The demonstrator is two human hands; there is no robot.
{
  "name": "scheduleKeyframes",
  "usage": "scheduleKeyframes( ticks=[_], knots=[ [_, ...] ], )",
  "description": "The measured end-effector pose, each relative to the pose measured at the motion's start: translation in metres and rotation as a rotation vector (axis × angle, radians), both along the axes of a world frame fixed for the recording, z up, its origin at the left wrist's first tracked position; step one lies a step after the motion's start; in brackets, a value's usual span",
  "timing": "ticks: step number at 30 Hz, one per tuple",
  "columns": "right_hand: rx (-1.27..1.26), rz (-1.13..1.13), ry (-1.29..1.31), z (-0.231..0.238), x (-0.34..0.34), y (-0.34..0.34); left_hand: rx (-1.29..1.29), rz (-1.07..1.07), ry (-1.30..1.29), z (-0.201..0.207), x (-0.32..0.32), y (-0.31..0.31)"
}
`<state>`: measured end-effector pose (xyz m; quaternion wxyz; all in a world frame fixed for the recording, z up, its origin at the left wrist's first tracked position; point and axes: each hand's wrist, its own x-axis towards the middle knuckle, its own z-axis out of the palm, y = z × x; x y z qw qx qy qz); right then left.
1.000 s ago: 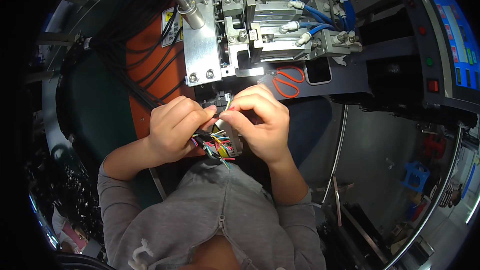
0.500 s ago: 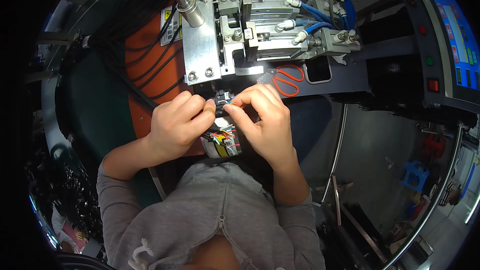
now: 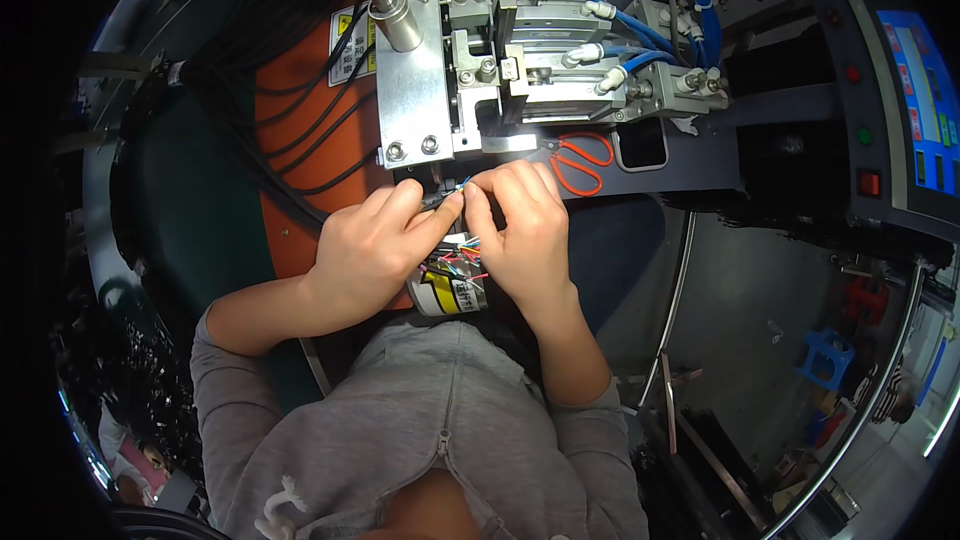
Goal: The person inserts individual colored wires from a bundle into a crimping machine and secures them. They repeatedly select wires, feed them into the machine, and operate the lever to crimp connectors onto the wire ends.
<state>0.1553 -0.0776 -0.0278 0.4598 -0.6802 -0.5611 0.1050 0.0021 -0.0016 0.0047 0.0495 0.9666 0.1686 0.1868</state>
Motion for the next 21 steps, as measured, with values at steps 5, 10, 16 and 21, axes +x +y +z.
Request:
scheduleKeyframes(
  ticks=[5, 10, 16, 21],
  knots=[
    [0.047, -0.018, -0.003, -0.004, -0.004, -0.002, 0.027, 0.059, 0.035, 0.0, -0.001, -0.004],
    [0.082, -0.048, 0.098, -0.013, -0.005, 0.001, 0.033, 0.042, 0.021, 0.0, 0.001, -0.003],
    [-0.122, -0.065, 0.761, -0.032, -0.005, -0.002, 0.016, 0.007, -0.085, -0.004, 0.001, 0.006],
    [-0.129, -0.06, 0.589, -0.023, -0.004, -0.001, -0.005, -0.005, -0.099, -0.007, 0.0, 0.011]
  ],
)
